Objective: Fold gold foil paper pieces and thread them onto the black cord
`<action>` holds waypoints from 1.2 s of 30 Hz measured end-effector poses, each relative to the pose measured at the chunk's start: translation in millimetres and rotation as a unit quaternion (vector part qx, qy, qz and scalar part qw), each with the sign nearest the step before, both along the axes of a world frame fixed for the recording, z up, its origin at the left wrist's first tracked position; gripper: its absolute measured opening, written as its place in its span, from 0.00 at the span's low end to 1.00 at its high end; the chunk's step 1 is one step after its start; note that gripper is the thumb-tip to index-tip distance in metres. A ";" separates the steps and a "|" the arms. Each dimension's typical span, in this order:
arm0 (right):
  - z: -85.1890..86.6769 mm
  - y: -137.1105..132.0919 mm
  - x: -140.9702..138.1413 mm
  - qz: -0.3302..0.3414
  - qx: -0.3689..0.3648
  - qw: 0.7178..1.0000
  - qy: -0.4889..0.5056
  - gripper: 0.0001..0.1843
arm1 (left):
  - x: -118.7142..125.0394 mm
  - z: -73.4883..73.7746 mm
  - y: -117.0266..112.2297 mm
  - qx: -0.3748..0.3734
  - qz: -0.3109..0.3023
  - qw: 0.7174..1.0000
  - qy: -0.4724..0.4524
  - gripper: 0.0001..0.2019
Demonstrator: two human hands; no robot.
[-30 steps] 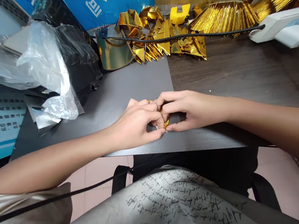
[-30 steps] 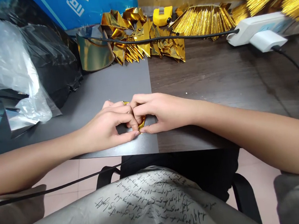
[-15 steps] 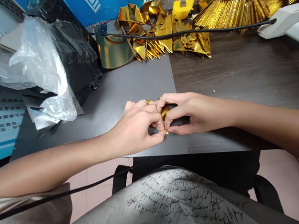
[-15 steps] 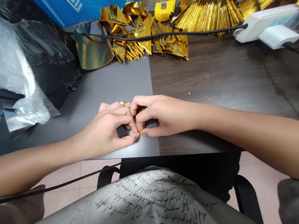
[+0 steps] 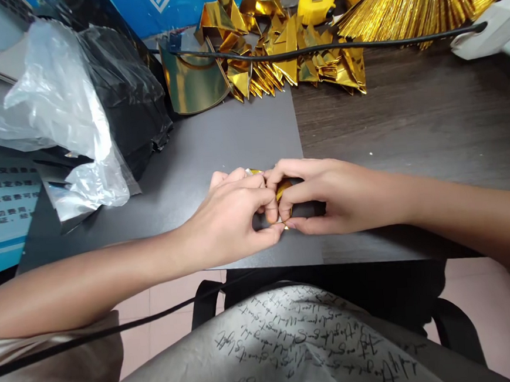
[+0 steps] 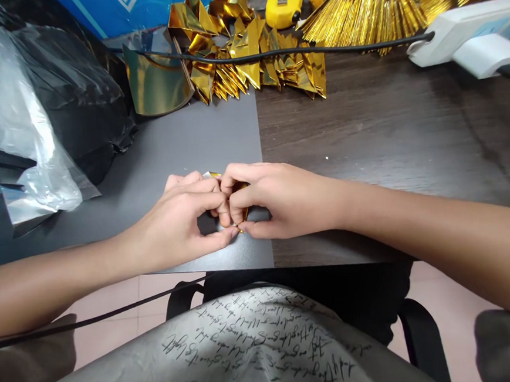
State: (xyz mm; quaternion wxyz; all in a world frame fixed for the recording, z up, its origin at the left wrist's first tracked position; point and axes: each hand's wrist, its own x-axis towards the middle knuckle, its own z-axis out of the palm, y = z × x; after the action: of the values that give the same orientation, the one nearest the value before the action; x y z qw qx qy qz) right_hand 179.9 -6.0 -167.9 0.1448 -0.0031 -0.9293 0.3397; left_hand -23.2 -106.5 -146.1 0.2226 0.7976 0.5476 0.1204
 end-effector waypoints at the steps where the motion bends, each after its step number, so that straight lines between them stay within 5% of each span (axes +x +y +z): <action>1: -0.1 -0.5 0.0 -0.004 0.003 1.000 -0.001 0.04 | 0.0 0.1 -0.4 0.005 0.004 1.000 0.007 0.09; 18: 0.7 -7.2 -1.6 -0.035 0.041 0.998 -0.014 0.03 | -3.4 1.5 -5.5 0.025 -0.008 0.999 0.045 0.07; 22: 0.9 -5.9 -2.2 -0.034 0.042 0.998 -0.022 0.02 | -13.6 3.8 3.0 0.047 -0.050 0.997 0.020 0.04; 27: 2.4 8.2 -1.3 0.015 0.021 0.999 -0.023 0.02 | -36.1 6.7 27.4 0.226 -0.084 0.970 0.025 0.08; 36: 5.2 46.6 14.1 0.039 0.079 0.996 -0.023 0.03 | -44.9 0.6 42.4 0.189 -0.158 0.969 0.014 0.12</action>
State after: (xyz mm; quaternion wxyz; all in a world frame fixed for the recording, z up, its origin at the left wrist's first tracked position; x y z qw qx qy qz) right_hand 194.0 40.6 -162.7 0.1102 0.0365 -0.9556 0.2708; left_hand -68.1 -64.1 -145.4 0.0758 0.9034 0.3847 0.1736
